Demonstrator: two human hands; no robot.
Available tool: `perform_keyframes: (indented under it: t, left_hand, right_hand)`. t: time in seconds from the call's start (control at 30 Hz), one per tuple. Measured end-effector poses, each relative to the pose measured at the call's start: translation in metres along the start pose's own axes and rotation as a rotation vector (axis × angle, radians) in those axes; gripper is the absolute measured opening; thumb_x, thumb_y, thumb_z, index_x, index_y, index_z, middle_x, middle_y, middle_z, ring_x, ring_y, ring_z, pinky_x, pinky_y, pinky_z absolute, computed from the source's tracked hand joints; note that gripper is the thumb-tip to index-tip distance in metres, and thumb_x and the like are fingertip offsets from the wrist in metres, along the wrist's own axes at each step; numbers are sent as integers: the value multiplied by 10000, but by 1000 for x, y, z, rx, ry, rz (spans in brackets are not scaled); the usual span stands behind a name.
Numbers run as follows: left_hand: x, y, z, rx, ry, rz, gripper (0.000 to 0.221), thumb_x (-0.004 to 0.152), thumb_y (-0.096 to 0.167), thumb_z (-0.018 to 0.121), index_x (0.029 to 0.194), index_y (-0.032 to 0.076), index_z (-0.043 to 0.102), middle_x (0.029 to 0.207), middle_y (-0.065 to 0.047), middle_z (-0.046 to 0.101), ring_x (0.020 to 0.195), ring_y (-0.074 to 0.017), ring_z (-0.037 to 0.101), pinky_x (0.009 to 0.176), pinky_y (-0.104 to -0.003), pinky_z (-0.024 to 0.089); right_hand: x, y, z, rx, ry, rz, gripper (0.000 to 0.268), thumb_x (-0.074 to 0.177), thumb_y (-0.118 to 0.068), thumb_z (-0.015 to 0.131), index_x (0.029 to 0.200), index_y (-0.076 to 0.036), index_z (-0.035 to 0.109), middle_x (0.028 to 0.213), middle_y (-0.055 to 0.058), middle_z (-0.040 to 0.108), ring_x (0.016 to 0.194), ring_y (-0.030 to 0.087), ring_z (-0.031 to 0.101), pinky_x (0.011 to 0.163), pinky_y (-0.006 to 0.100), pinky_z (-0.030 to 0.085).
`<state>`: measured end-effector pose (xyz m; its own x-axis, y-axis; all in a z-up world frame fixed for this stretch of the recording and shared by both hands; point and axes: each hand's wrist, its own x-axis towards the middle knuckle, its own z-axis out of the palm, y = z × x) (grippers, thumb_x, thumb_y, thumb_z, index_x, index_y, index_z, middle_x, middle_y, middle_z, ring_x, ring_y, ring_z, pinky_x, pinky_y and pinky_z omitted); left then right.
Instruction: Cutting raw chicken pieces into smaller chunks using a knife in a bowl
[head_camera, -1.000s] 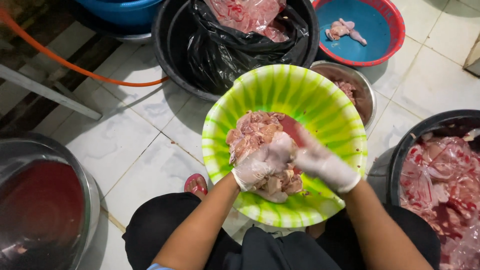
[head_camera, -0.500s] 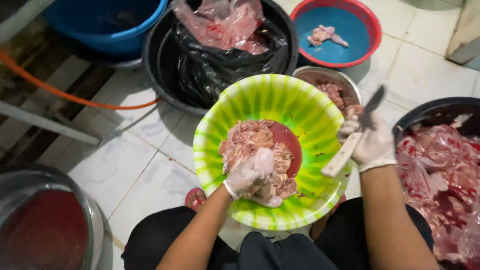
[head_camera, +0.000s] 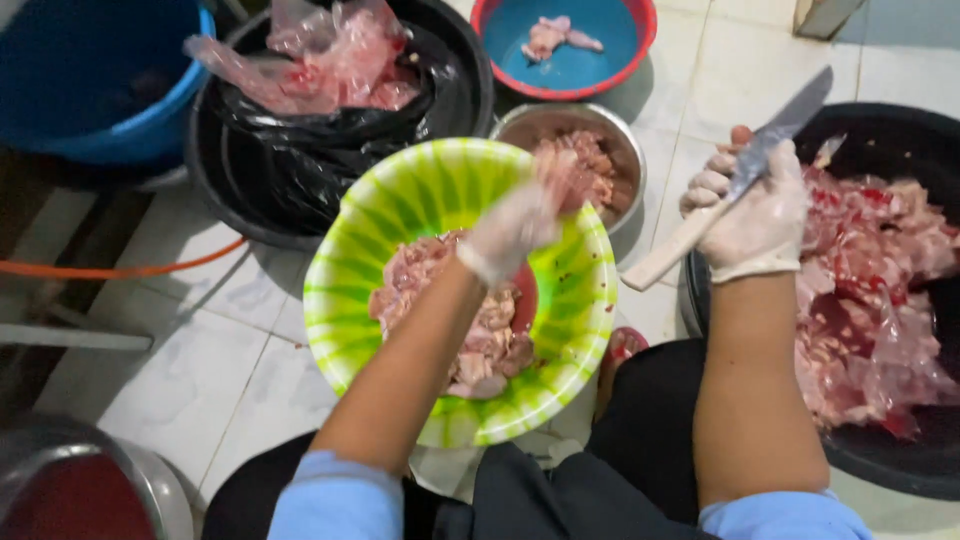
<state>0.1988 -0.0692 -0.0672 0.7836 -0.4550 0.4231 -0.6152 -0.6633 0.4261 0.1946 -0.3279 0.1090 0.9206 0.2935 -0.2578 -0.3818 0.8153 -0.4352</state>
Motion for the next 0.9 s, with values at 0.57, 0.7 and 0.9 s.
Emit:
perform_keyframes:
  t: [0.57, 0.7, 0.9]
  left_hand:
    - [-33, 80, -22, 232, -1110, -1172, 896, 890, 115, 607, 1540, 291, 16, 1468, -169, 356, 1039, -231, 592, 798, -343, 550]
    - [-34, 88, -38, 235, -1180, -1246, 795, 889, 420, 547, 1530, 239, 111, 1534, -116, 243, 1267, -275, 367, 991, -456, 370]
    - [-50, 79, -47, 259, -1044, -1273, 1088, 761, 524, 755, 1531, 207, 55, 1587, -51, -184, 1465, -306, -1, 1107, -583, 273]
  right_hand:
    - [-4, 37, 21, -176, 2, 58, 306, 900, -429, 493, 973, -146, 583, 703, -9, 487, 564, 113, 419, 508, 230, 353]
    - [6, 46, 12, -197, -14, 83, 360, 872, -470, 532, 1054, -174, 628, 757, 48, 526, 577, 164, 418, 500, 271, 356]
    - [4, 52, 17, -237, 10, 87, 376, 846, -453, 565, 1066, -152, 619, 733, 32, 519, 553, 155, 407, 485, 273, 339]
